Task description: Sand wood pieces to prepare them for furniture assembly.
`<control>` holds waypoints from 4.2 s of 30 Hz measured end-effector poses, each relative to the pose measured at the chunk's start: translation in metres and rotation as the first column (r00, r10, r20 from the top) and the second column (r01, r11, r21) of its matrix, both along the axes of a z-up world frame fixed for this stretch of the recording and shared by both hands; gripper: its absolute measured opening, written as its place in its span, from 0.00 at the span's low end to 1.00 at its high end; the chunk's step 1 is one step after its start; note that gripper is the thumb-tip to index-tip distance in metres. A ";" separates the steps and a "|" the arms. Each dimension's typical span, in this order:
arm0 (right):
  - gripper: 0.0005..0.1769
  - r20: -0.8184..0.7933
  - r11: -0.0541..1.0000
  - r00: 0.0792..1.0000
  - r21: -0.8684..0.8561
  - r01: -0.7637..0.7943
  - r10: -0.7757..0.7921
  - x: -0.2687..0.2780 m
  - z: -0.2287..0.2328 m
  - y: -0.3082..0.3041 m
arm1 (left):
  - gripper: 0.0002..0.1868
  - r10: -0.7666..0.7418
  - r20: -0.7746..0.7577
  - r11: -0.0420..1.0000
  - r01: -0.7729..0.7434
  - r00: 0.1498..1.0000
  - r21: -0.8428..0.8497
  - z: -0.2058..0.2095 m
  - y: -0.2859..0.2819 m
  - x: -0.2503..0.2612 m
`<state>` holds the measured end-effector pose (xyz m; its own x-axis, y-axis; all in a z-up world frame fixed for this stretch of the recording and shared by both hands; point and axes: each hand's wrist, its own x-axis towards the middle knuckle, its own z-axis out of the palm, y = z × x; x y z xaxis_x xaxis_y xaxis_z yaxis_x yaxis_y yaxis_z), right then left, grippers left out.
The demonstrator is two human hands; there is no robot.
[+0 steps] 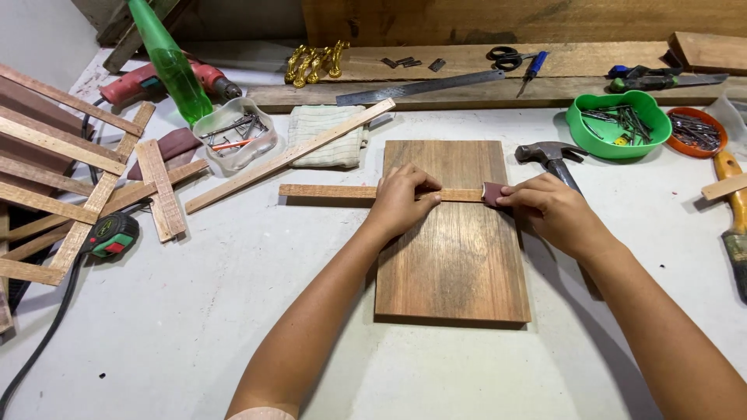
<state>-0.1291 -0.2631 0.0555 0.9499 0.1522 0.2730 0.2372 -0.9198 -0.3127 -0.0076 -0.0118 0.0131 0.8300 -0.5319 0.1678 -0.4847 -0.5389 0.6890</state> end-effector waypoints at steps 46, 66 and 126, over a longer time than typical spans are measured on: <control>0.21 -0.002 0.984 0.987 -0.073 -0.161 0.161 0.029 0.006 0.048 | 0.12 0.044 -0.005 0.998 -0.044 0.999 -0.032 -0.006 0.012 -0.001; 0.14 0.025 0.978 0.983 -0.107 -0.180 0.183 0.050 0.001 0.055 | 0.11 0.037 0.011 0.999 -0.037 0.999 -0.031 -0.003 0.011 -0.003; 0.22 0.055 0.907 0.909 -0.115 -0.405 0.413 0.214 0.002 0.139 | 0.17 0.165 0.407 0.985 -0.128 0.899 -0.115 -0.021 0.096 0.097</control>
